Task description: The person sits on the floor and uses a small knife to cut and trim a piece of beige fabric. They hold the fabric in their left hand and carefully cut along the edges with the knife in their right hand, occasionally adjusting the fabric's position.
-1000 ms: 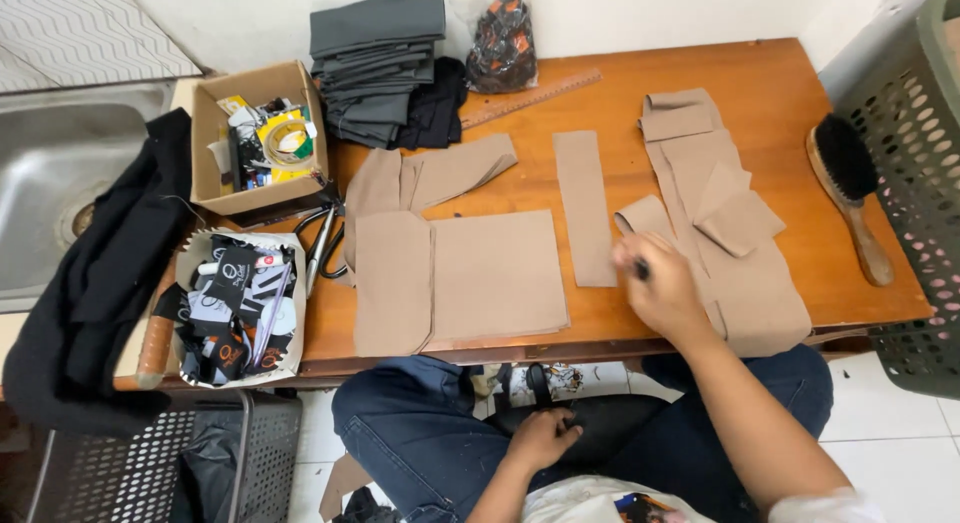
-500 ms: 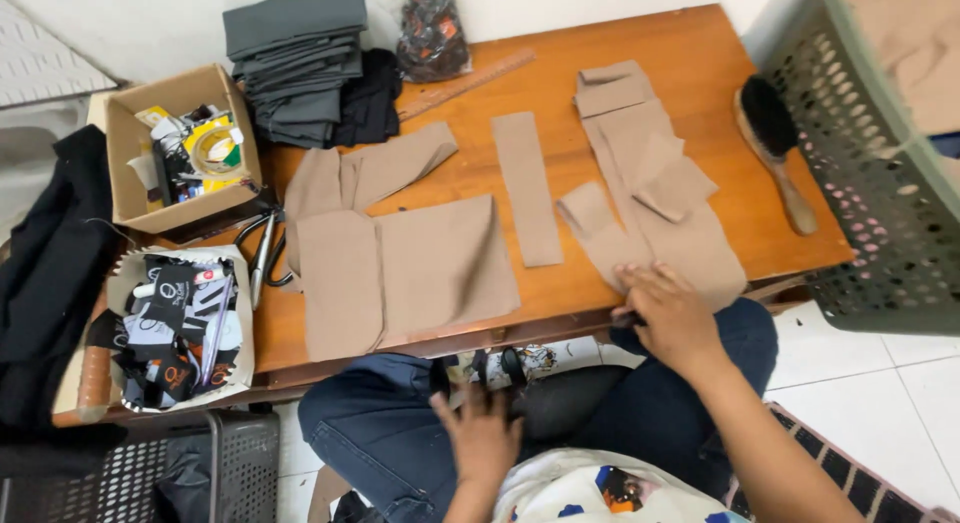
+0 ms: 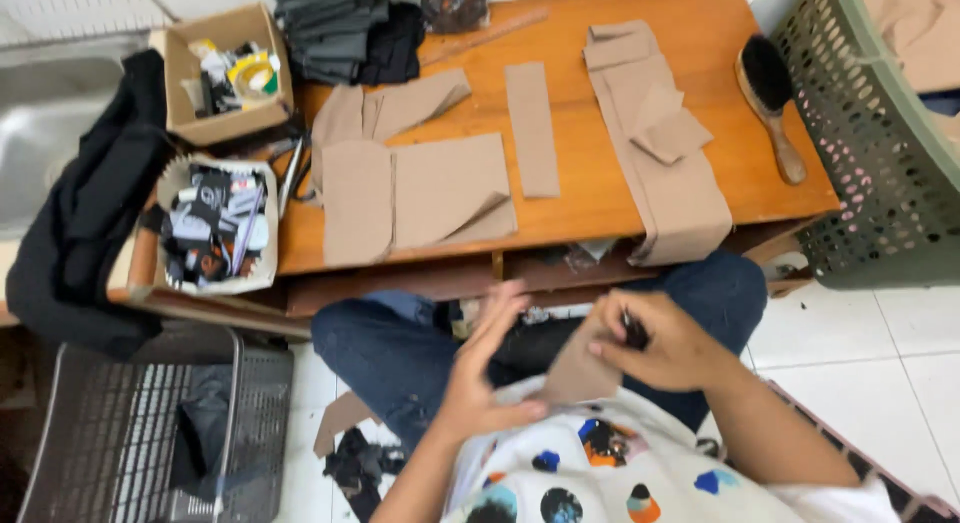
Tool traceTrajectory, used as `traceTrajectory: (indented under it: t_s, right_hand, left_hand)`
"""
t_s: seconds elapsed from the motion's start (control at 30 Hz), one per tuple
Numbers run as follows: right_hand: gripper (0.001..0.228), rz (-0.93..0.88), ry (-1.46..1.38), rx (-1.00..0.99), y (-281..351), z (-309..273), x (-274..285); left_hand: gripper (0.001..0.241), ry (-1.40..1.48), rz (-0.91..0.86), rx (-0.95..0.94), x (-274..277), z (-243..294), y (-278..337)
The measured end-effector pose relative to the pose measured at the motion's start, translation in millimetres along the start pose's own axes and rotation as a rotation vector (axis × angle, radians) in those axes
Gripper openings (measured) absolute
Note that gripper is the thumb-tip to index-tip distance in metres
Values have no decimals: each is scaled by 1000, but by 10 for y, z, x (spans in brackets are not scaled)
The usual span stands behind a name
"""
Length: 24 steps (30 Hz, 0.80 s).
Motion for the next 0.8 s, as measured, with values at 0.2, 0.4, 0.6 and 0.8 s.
traceTrajectory:
  t_s: [0.2,0.4,0.6,0.8]
  right_hand:
    - [36,181,41,-7,-120,-213,182]
    - [30,712,-334,71,11,-71,424]
    - [30,490,-629,103,185,231,-37]
    - [42,480,-421,61,209,106,16]
  left_hand:
    - [36,805,18,478,-634,-302,-146]
    - [10,668,175,486,-390,-50,-149]
    - [13,619,271,384,-279,57,-132]
    - [15,598,281,380,-323,277,-68]
Point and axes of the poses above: each hand's wrist, its own y-axis away from the middle knuckle, its own x-axis out of the back of the hand, z = x × y, the point moved 5 cm from there along -y, towards the middle knuckle, and after that the axes turned 3 degrees about -y, right-handed, at the moved point
